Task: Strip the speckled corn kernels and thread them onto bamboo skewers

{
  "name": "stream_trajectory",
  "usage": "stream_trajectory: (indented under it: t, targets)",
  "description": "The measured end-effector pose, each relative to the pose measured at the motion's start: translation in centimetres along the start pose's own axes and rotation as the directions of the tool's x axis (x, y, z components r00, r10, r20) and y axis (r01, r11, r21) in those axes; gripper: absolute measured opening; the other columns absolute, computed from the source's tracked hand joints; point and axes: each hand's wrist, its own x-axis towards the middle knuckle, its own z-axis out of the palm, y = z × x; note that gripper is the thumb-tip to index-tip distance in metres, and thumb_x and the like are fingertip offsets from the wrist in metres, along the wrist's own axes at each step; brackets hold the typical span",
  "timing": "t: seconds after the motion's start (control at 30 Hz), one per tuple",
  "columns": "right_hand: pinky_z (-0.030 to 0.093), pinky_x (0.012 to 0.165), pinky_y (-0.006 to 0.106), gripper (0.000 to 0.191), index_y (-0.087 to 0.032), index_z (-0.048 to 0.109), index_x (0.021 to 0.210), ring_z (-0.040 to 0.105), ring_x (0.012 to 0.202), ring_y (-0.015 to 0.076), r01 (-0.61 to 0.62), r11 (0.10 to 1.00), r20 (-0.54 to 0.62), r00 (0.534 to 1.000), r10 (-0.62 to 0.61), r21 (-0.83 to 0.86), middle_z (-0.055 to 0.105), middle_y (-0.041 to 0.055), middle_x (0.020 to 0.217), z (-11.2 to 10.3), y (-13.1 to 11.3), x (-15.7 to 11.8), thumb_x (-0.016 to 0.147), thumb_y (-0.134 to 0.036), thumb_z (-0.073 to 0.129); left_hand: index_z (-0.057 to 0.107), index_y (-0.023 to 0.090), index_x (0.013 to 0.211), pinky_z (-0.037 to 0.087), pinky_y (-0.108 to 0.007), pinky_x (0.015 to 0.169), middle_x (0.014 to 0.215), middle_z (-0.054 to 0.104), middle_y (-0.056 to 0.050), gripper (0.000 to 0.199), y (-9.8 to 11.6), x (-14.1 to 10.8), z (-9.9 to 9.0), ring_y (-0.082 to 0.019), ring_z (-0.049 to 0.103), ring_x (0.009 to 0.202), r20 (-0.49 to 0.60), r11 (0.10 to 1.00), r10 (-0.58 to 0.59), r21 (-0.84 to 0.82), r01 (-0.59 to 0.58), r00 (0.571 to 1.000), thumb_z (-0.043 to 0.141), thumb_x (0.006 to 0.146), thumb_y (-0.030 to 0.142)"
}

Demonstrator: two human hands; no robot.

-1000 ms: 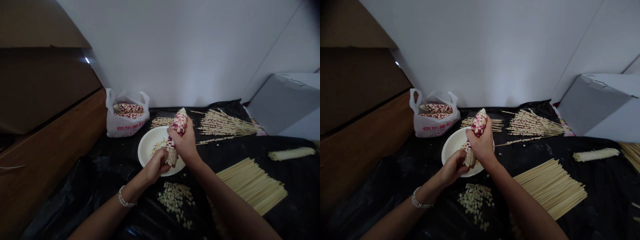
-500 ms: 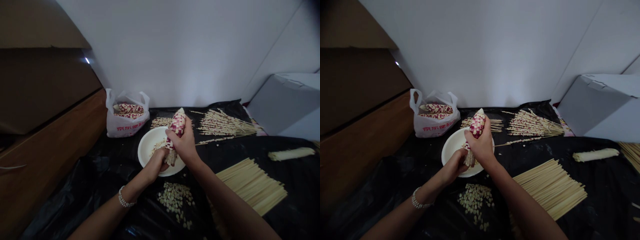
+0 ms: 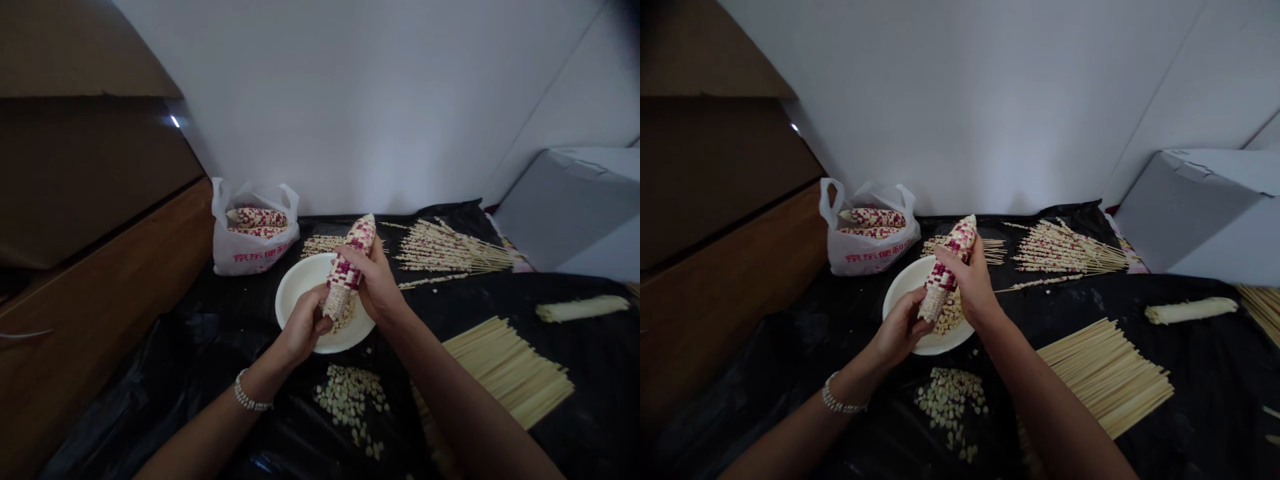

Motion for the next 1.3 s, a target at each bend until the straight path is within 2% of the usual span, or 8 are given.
stream_trajectory:
  t: [0.1,0.2,0.37,0.57,0.67,0.93,1.17,1.3]
  targets:
    - [0.050,0.066,0.029,0.045,-0.024,0.053,0.097,0.061,0.071,0.0155,-0.110,0.990,-0.010,0.994,0.112,0.085,0.062,-0.0025,0.083,0.3,-0.4,-0.1,0.064,-0.030,0.082,0.057,0.014,0.079,0.013,-0.020,0.042,0.067,0.045,0.002,0.022,-0.2,0.0,-0.1,-0.005,0.026,0.050,-0.008,0.999,0.019,0.043,-0.019,1.000,0.063,0.078,0.036]
    - [0.049,0.058,0.027,0.045,-0.023,0.053,0.092,0.060,0.066,0.0150,-0.148,0.985,-0.062,0.986,0.153,0.086,0.061,-0.0030,0.078,0.4,-0.6,-0.2,0.060,-0.027,0.083,0.055,0.016,0.080,0.012,-0.021,0.042,0.068,0.046,0.002,0.025,-0.5,0.0,-0.1,-0.004,0.025,0.047,0.054,0.999,-0.040,0.019,0.039,0.998,0.061,0.079,0.040]
    - [0.048,0.056,0.028,0.041,-0.024,0.053,0.094,0.060,0.063,0.0158,-0.103,0.995,-0.092,0.990,0.102,-0.001,0.059,-0.0042,0.073,0.4,-0.1,-0.3,0.062,-0.023,0.079,0.054,0.017,0.083,0.011,-0.022,0.042,0.066,0.047,0.003,0.024,-0.9,0.0,-0.4,-0.004,0.023,0.044,0.093,0.986,-0.157,-0.034,0.161,0.983,0.059,0.077,0.040]
    - [0.049,0.064,0.034,0.042,-0.028,0.056,0.103,0.060,0.073,0.0201,0.046,0.953,-0.114,0.990,-0.084,-0.300,0.062,-0.0021,0.082,-0.3,1.2,-0.5,0.065,-0.031,0.075,0.050,0.018,0.080,0.012,-0.021,0.043,0.063,0.042,0.004,0.022,-0.7,-0.1,-0.2,-0.005,0.025,0.046,0.046,0.978,-0.206,-0.017,0.207,0.978,0.058,0.072,0.037]
    - [0.049,0.067,0.035,0.044,-0.029,0.056,0.105,0.059,0.075,0.0209,0.067,0.931,-0.127,0.985,-0.120,-0.360,0.062,-0.0019,0.085,-0.6,1.8,-0.5,0.065,-0.033,0.073,0.049,0.018,0.078,0.012,-0.021,0.042,0.062,0.042,0.004,0.021,-0.7,-0.2,0.1,-0.005,0.025,0.045,0.057,0.981,-0.193,0.004,0.193,0.980,0.055,0.071,0.036]
    - [0.048,0.067,0.037,0.037,-0.027,0.056,0.097,0.059,0.073,0.0213,0.006,0.944,-0.160,0.985,-0.062,-0.331,0.060,-0.0033,0.077,-0.6,2.1,-0.1,0.065,-0.034,0.074,0.053,0.016,0.080,0.012,-0.019,0.040,0.063,0.044,0.004,0.016,-1.3,0.0,-0.2,-0.005,0.025,0.045,0.098,0.988,-0.143,-0.043,0.148,0.985,0.053,0.066,0.024]
    - [0.048,0.065,0.035,0.035,-0.026,0.056,0.094,0.058,0.072,0.0200,0.036,0.964,-0.154,0.985,-0.079,-0.263,0.060,-0.0027,0.078,-0.5,1.4,-0.1,0.065,-0.031,0.073,0.053,0.016,0.077,0.014,-0.022,0.043,0.063,0.041,0.003,0.026,-1.1,-0.1,-0.3,-0.006,0.024,0.049,0.107,0.991,-0.135,0.034,0.133,0.985,0.059,0.079,0.042]
    - [0.048,0.061,0.032,0.036,-0.027,0.055,0.093,0.058,0.069,0.0188,0.014,0.975,-0.151,0.987,-0.048,-0.222,0.059,-0.0036,0.075,-0.3,1.3,-0.3,0.063,-0.027,0.075,0.051,0.017,0.074,0.012,-0.023,0.043,0.062,0.040,0.003,0.018,-1.0,-0.1,-0.1,-0.006,0.025,0.049,0.061,0.989,-0.142,0.053,0.139,0.988,0.057,0.076,0.034]
